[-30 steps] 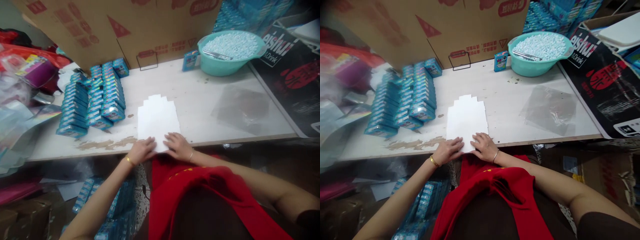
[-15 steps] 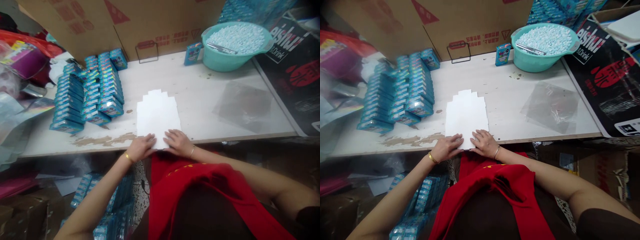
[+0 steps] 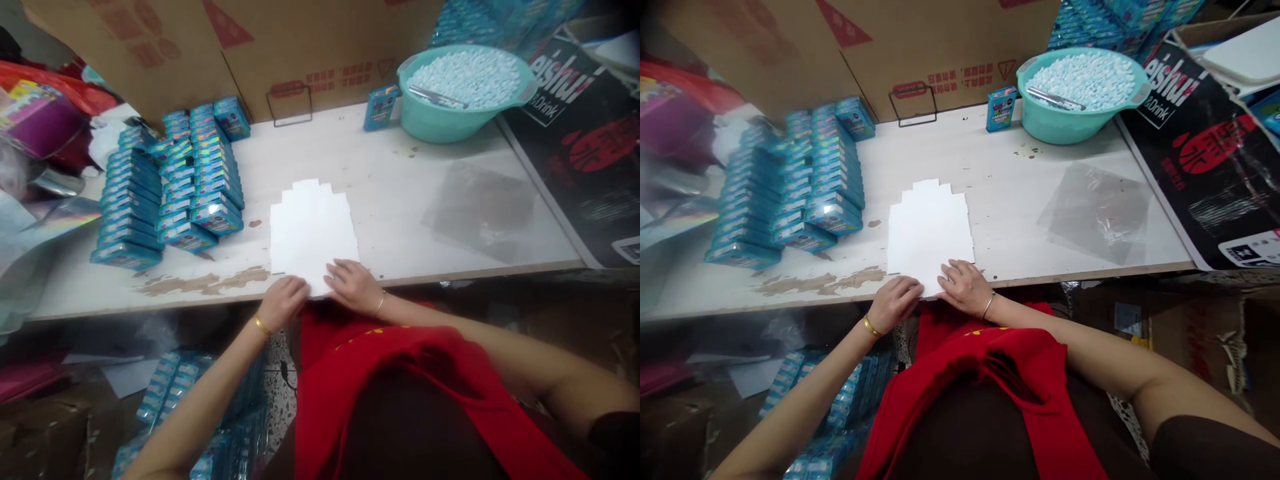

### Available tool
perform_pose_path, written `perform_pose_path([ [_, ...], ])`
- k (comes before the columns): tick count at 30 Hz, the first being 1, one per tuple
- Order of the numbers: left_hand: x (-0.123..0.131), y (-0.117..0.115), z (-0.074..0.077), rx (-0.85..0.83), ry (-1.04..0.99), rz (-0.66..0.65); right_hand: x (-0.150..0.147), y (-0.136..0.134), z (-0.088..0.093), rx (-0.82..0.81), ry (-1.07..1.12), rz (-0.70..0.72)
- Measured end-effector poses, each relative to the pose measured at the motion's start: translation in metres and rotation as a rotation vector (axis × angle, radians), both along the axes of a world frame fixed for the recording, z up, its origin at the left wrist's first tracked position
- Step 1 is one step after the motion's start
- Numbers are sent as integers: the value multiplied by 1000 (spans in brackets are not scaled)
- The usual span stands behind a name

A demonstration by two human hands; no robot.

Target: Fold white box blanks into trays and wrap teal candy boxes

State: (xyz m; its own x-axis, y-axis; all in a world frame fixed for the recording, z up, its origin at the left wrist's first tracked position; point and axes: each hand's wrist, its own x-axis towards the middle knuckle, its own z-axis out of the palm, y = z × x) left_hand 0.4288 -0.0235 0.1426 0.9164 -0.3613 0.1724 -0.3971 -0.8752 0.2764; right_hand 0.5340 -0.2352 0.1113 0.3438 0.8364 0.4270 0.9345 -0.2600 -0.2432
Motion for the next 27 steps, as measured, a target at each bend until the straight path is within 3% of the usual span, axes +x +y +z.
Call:
perform_pose_path([
  [7, 10, 2, 7, -101, 131, 143, 1, 4, 0, 32, 235, 12],
  [12, 28, 7, 11, -203, 279, 235, 4, 15, 3, 93, 417, -147],
  [15, 36, 1, 15, -245, 356, 400, 7, 21, 9, 90, 463, -231],
  [18, 39, -7, 22, -162, 386, 554, 11, 25, 16, -21, 431, -321],
  [22, 45, -10, 24, 51, 341, 659, 19, 30, 19, -229, 321, -351],
  [27, 52, 2, 18, 54, 439, 654, 22, 32, 12, -327, 241, -297],
])
